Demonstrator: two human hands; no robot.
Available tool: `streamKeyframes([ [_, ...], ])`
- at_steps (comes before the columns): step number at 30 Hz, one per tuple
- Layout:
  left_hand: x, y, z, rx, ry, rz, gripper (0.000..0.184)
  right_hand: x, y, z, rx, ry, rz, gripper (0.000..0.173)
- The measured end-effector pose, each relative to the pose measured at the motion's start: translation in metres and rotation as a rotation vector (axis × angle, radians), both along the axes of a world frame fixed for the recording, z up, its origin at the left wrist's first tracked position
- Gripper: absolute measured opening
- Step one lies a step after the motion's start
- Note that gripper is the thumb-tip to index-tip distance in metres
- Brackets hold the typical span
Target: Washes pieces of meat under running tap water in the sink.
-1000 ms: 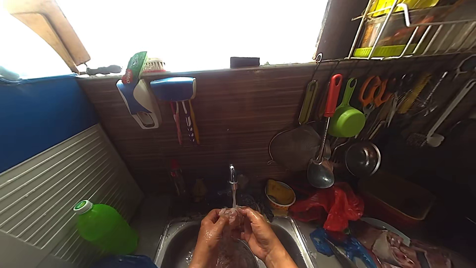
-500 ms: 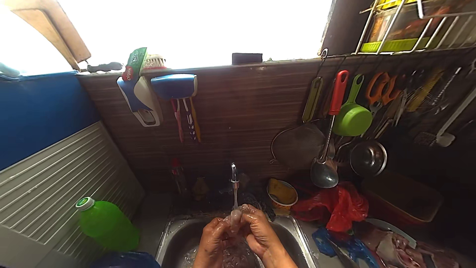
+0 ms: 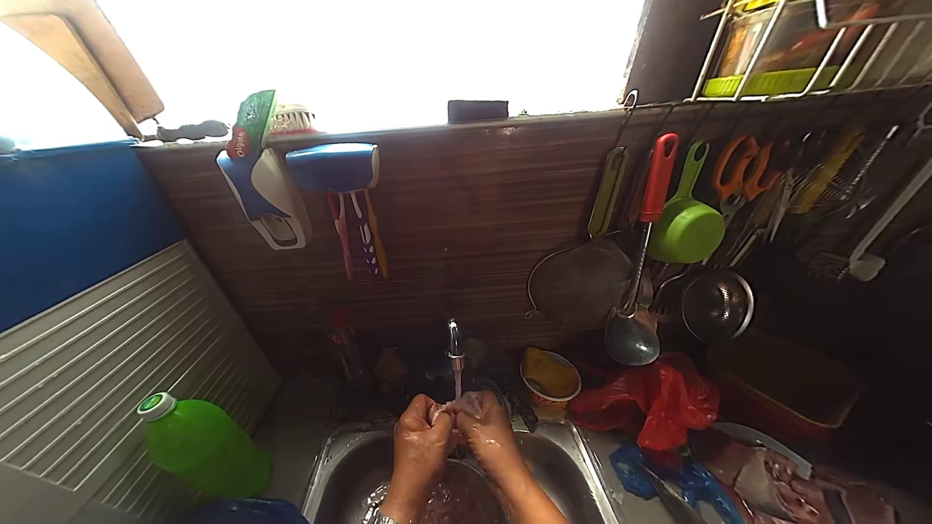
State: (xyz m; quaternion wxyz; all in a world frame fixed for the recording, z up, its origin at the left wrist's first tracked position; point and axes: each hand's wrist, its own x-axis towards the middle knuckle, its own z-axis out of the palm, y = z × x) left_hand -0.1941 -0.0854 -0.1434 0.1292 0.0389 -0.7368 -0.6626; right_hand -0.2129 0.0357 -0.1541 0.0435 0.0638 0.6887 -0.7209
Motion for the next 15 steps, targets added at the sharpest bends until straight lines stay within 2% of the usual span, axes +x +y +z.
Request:
streamKeyframes([
  [4, 0.002, 0.002, 0.007, 0.278, -0.136, -0.055, 0.02, -0.01, 0.006, 0.001, 0.475, 0.032, 0.099, 0.022],
  [6, -0.001, -0.004, 0.0, 0.411, -0.205, -0.083, 0.02, -0.009, 0.012, 0.006, 0.581, 0.04, 0.162, 0.023],
  [7, -0.002, -0.008, -0.003, 0.457, -0.233, -0.091, 0.019, -0.009, 0.014, 0.004, 0.549, 0.04, 0.165, 0.021],
  [9, -0.001, -0.012, -0.005, 0.56, -0.282, -0.102, 0.01, -0.01, 0.016, -0.004, 0.318, 0.006, 0.152, 0.02],
  [11, 0.001, -0.015, -0.005, 0.593, -0.31, -0.183, 0.026, -0.007, 0.016, 0.002, 0.038, -0.111, 0.139, 0.016],
  [13, 0.0, -0.015, -0.006, 0.486, -0.335, -0.276, 0.042, -0.006, 0.016, 0.011, -0.218, -0.199, 0.107, 0.017],
  [15, -0.004, -0.011, -0.008, 0.278, -0.367, -0.269, 0.038, -0.006, 0.017, 0.017, -0.396, -0.216, 0.089, 0.018],
])
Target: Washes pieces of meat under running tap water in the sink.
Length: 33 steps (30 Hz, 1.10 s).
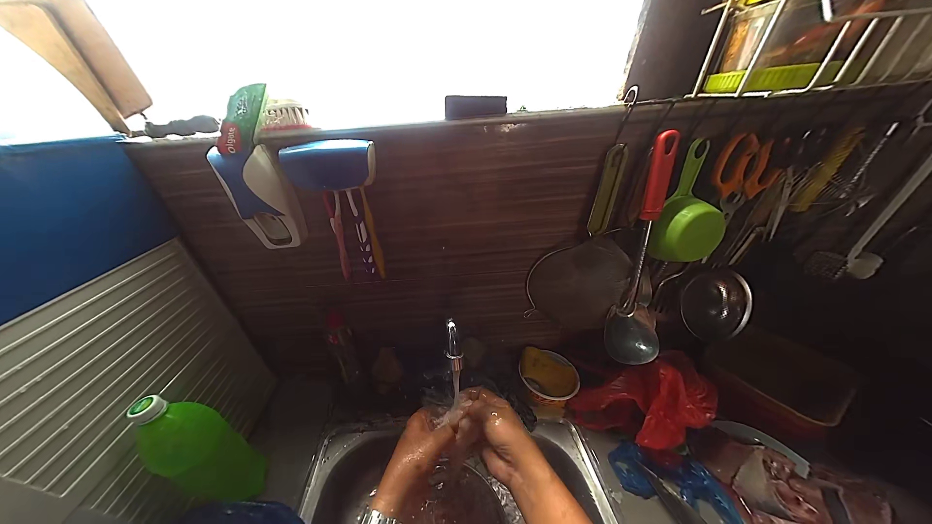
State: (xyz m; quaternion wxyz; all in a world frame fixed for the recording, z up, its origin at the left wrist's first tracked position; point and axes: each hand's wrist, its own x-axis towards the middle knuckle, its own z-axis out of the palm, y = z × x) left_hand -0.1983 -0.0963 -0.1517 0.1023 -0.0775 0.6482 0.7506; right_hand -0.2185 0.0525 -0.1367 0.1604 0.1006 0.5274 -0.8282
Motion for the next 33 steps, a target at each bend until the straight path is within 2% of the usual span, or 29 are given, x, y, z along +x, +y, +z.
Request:
streamKeyframes([
  [2, -0.006, 0.004, -0.005, -0.251, -0.019, 0.039, 0.023, 0.001, -0.001, 0.005, -0.084, -0.014, -0.01, 0.017],
  [5, -0.015, 0.006, -0.01, -0.482, -0.019, 0.045, 0.016, 0.006, -0.005, 0.009, -0.014, 0.034, 0.042, 0.019],
  [8, -0.02, 0.003, -0.003, -0.67, 0.056, 0.02, 0.015, 0.008, 0.001, 0.0, 0.004, 0.136, 0.135, 0.043],
  [10, -0.02, -0.001, 0.003, -0.801, 0.069, -0.004, 0.022, 0.008, 0.004, -0.005, 0.03, 0.168, 0.19, 0.057],
  [12, -0.017, 0.0, 0.003, -0.863, 0.118, 0.003, 0.026, 0.009, 0.002, -0.009, 0.177, 0.189, 0.171, 0.056],
  [15, -0.002, 0.013, -0.002, -0.95, 0.385, 0.138, 0.022, 0.007, -0.009, -0.02, 0.646, 0.201, 0.061, 0.035],
  [17, 0.006, 0.024, -0.012, -0.923, 0.581, 0.244, 0.022, 0.008, -0.015, -0.022, 0.861, 0.175, 0.069, 0.025],
  [19, 0.011, 0.034, -0.02, -0.69, 0.657, 0.33, 0.02, 0.011, -0.017, -0.028, 0.901, 0.145, 0.071, 0.029],
  [22, 0.024, 0.038, -0.011, -0.08, 0.29, 0.28, 0.012, 0.01, -0.011, -0.045, 0.84, 0.124, 0.082, 0.027],
  [24, 0.031, 0.027, -0.02, 0.084, 0.099, 0.175, 0.013, 0.008, -0.006, -0.048, 0.879, 0.123, 0.161, 0.023],
  [25, 0.035, 0.019, -0.026, 0.084, 0.041, 0.099, 0.021, 0.007, -0.003, -0.048, 0.911, 0.144, 0.191, 0.021],
  [27, 0.037, 0.009, -0.034, -0.141, -0.046, -0.033, 0.036, 0.012, -0.001, -0.047, 0.975, 0.237, 0.193, 0.018],
  [28, 0.034, 0.008, -0.039, -0.267, -0.077, -0.045, 0.036, 0.019, -0.004, -0.045, 1.008, 0.291, 0.173, 0.019],
  [29, 0.03, 0.008, -0.044, -0.354, -0.102, -0.017, 0.031, 0.026, -0.009, -0.044, 1.039, 0.328, 0.149, 0.02],
  [31, 0.019, 0.013, -0.049, -0.391, -0.111, 0.119, 0.018, 0.038, -0.02, -0.045, 1.083, 0.339, 0.075, 0.023],
  [33, 0.014, 0.024, -0.043, -0.224, -0.039, 0.278, 0.014, 0.039, -0.025, -0.051, 1.113, 0.246, 0.058, 0.027],
])
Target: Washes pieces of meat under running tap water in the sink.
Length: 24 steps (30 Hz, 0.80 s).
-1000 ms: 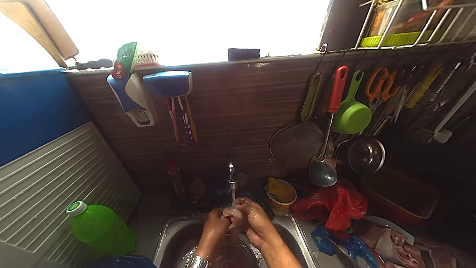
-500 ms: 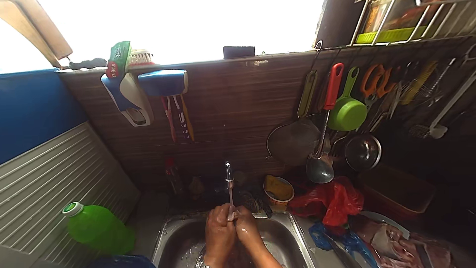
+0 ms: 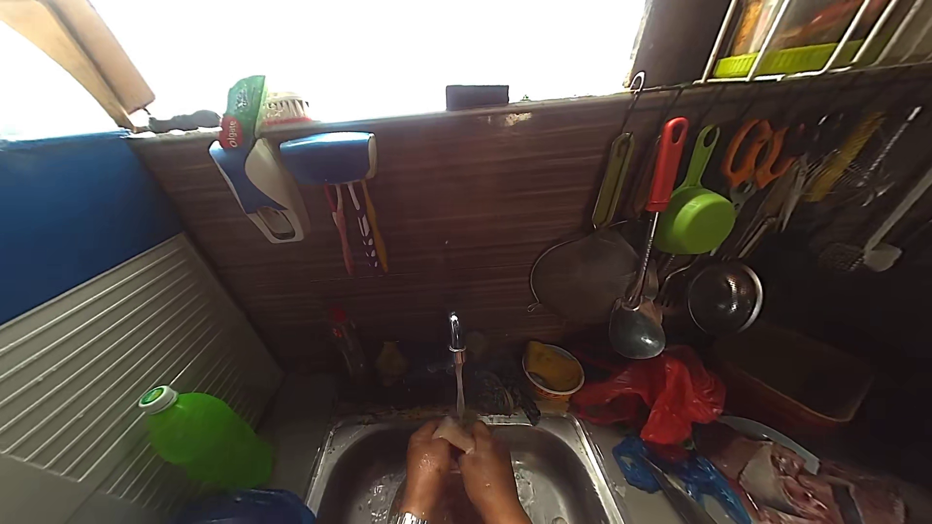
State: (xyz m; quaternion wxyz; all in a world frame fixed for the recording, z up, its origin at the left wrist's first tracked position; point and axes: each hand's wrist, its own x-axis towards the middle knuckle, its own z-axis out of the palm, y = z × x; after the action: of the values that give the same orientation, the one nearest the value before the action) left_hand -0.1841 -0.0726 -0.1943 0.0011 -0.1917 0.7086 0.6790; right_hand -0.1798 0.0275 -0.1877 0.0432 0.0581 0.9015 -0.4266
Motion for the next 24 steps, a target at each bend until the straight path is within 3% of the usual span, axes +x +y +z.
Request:
streamKeyframes([
  [3, 0.009, 0.011, 0.011, 0.207, 0.037, -0.026, 0.016, -0.01, 0.009, -0.005, -0.016, -0.202, 0.008, 0.034],
  [6, 0.025, 0.009, 0.008, 0.295, -0.01, -0.146, 0.023, -0.016, 0.019, -0.02, -0.332, -0.342, 0.035, 0.02],
  [9, 0.03, 0.0, -0.004, 0.103, -0.064, -0.124, 0.015, -0.008, 0.016, -0.024, -0.725, -0.408, -0.111, 0.015],
  [11, 0.028, -0.004, -0.02, -0.072, -0.117, -0.04, 0.015, 0.0, 0.007, -0.023, -0.876, -0.315, -0.226, 0.016],
  [13, 0.028, -0.005, -0.03, -0.088, -0.134, 0.064, 0.014, 0.007, 0.002, -0.025, -0.973, -0.28, -0.254, 0.025],
  [15, 0.028, -0.005, -0.031, 0.038, -0.159, 0.116, 0.014, 0.014, 0.004, -0.026, -1.061, -0.304, -0.202, 0.018],
  [17, 0.031, -0.002, -0.021, 0.35, -0.188, 0.105, 0.014, 0.019, 0.011, -0.026, -1.19, -0.418, -0.078, 0.008],
  [20, 0.035, -0.006, -0.015, 0.779, -0.175, 0.056, 0.022, 0.027, 0.021, -0.033, -1.354, -0.588, 0.176, 0.014],
  [24, 0.029, -0.007, -0.014, 0.765, -0.081, 0.041, 0.011, 0.039, 0.024, -0.044, -1.485, -0.623, 0.308, 0.019],
])
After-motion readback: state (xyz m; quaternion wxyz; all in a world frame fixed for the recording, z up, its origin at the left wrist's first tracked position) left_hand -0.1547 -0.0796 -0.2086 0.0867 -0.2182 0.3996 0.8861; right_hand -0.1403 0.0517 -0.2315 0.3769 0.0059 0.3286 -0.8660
